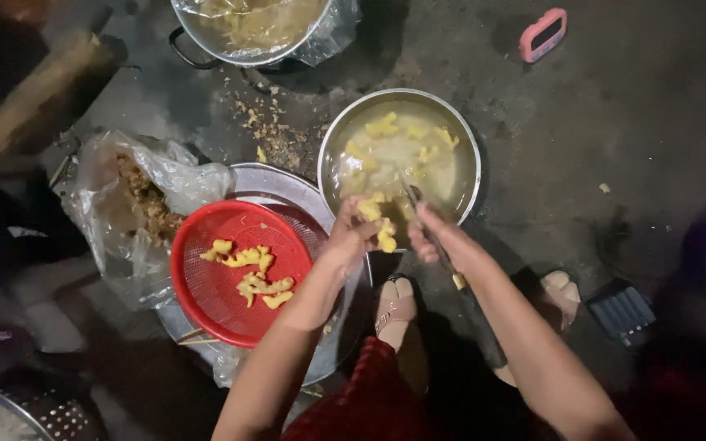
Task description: Peeling and trimming ginger roots with a knife and sorting them into a strainer.
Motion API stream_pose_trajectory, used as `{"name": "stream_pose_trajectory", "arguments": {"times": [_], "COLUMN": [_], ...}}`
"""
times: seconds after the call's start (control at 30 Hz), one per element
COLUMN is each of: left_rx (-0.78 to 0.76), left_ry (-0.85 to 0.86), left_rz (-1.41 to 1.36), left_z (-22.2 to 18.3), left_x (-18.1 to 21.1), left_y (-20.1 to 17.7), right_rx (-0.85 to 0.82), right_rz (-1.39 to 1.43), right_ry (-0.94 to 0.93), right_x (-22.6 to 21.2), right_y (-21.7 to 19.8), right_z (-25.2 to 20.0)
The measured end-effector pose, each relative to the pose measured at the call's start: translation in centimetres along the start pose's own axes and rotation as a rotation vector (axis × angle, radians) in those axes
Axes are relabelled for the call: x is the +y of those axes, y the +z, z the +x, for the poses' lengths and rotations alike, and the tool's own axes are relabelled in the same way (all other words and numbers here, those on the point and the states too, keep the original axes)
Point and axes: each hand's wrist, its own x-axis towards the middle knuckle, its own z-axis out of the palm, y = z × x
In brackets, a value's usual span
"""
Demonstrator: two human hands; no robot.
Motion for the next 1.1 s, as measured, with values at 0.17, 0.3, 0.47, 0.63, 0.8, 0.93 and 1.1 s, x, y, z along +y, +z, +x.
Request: {"name": "stream_pose_trajectory", "arguments": {"times": [0.17,0.3,0.47,0.63,0.8,0.93,1.1], "left_rx": [-0.131,-0.397,-0.49,-0.543,-0.369,-0.288,-0.065], "left_ry": [0.093,-0.01,-0.132,-0.111,0.169,0.225,0.346], "left_rz": [0.04,-0.289,-0.413,-0.383,-0.038,0.165,0.562], "left_z": [-4.6,-0.6,-1.7,-1.7,-2.2,-2.5,-5.2], "left_x": [3.6,-2.7,-1.8,-1.8,-1.6,-1.3,1.3], "left_y": [2.3,-3.6,-2.6,-2.4,-2.4,-2.3,0.0], "right_rx": [-0.161,-0.259,-0.465,-0.524,-0.538,-0.468,-0.431], "right_rz": [-0.036,-0.097,0.128,0.27,0.24,0.122,0.183], "right_ry": [-0.2,-0.324,-0.311,-0.026,-0.117,-0.347,-0.313], "right_x": [-1.8,1.4,2.6,5.8,4.3,1.2,3.7], "right_y": [3.6,1.3,-0.1,-4.9,-4.9,1.4,2.3], "right_z": [-4.3,-2.7,-2.1,1.8,0.6,-3.9,-3.3]}}
